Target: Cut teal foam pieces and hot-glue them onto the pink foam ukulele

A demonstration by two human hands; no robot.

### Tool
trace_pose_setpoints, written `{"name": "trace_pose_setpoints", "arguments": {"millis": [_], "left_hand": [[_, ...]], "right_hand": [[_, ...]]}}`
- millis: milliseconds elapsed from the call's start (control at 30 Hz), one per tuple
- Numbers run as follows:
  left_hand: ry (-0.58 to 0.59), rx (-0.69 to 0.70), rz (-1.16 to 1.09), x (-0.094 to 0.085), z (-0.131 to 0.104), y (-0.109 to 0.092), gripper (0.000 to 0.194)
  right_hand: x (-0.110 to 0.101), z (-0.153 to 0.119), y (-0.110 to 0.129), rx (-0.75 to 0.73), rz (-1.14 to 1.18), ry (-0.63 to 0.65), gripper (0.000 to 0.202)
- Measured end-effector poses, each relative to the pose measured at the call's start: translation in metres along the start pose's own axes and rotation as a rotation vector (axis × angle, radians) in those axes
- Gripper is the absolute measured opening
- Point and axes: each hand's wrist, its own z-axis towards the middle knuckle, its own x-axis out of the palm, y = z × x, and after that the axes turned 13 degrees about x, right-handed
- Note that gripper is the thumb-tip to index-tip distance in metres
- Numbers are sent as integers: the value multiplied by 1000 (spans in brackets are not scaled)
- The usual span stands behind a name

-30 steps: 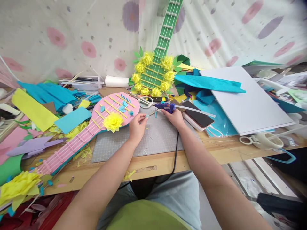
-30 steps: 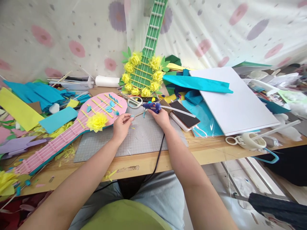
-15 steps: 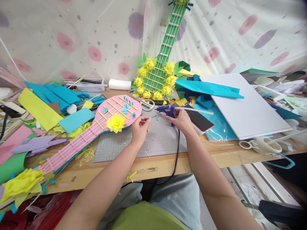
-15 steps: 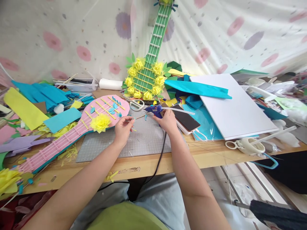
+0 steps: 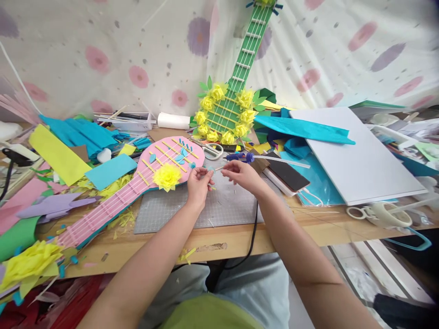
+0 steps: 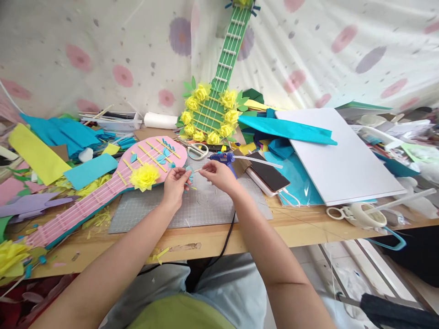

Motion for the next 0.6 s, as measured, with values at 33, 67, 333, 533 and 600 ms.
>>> {"name": "trace_pose_setpoints", "arguments": {"millis": [33,67,333,533,600], "left_hand": [[-3,5,-1,0,0,-1,44],[-6,13,-4,0,0,-2,44],[-38,112,-12,-1,4,1,41],[86,563,202,-11,15,-35,30],[-37,740,256,-23,30,-54,23]], "right_hand": [[6,1,4,2,111,67,19],[12,1,8,11,212,119,17],[37,13,14,50,582,133,9],[35,22,28,98,542,65,10],[37,24,33,126,430,74,13]]}}
